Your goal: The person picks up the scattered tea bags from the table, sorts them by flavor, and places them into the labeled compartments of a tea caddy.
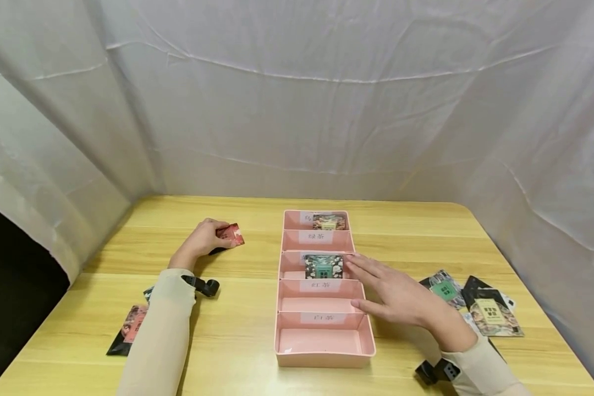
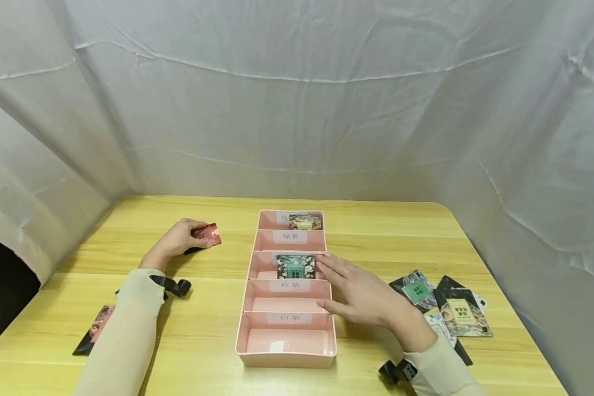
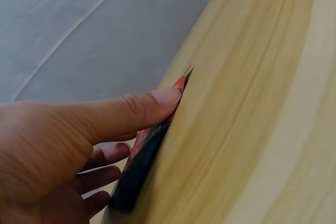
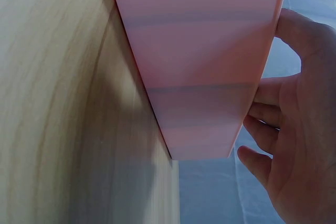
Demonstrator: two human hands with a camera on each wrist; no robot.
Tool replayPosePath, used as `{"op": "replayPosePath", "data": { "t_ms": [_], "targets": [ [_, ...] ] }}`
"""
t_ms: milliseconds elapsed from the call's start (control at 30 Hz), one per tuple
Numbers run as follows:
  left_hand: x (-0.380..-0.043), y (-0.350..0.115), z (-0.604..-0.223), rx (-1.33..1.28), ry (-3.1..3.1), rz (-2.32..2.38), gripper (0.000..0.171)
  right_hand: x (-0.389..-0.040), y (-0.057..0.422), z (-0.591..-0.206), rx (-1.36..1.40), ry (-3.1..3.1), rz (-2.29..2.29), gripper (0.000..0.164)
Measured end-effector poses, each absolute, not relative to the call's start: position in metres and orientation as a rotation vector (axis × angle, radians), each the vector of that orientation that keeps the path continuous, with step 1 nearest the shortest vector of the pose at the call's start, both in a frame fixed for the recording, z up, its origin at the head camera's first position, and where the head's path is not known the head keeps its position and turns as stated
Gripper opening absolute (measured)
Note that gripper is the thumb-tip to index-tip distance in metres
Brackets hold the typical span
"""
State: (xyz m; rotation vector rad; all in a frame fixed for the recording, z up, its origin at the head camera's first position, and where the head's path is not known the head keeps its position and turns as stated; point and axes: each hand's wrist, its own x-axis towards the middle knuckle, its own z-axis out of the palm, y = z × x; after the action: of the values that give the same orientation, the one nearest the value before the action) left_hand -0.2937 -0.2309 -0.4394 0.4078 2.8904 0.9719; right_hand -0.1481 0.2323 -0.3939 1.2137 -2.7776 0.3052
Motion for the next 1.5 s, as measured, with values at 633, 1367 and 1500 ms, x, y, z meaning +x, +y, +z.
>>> {"op": "replayPosePath", "data": {
  "t_ms": [633,1367,1500],
  "targets": [
    [-0.287,-0.227,-0.432,0.359,2.783,1.056,0.062,-0.146,0.231,-0.396,1.202,-2.773,0.303,0.076],
    [-0.279,-0.213,-0.392,0.527,2.910,1.129,0.018,-0.148,0.231,-0.395,1.198,-2.760,0.299,0.076],
    [-0.275,-0.206,-0.385,0.530,2.890,1.189,0.017,-0.148,0.231,-0.396,1.195,-2.757,0.296,0.075]
  ]
}}
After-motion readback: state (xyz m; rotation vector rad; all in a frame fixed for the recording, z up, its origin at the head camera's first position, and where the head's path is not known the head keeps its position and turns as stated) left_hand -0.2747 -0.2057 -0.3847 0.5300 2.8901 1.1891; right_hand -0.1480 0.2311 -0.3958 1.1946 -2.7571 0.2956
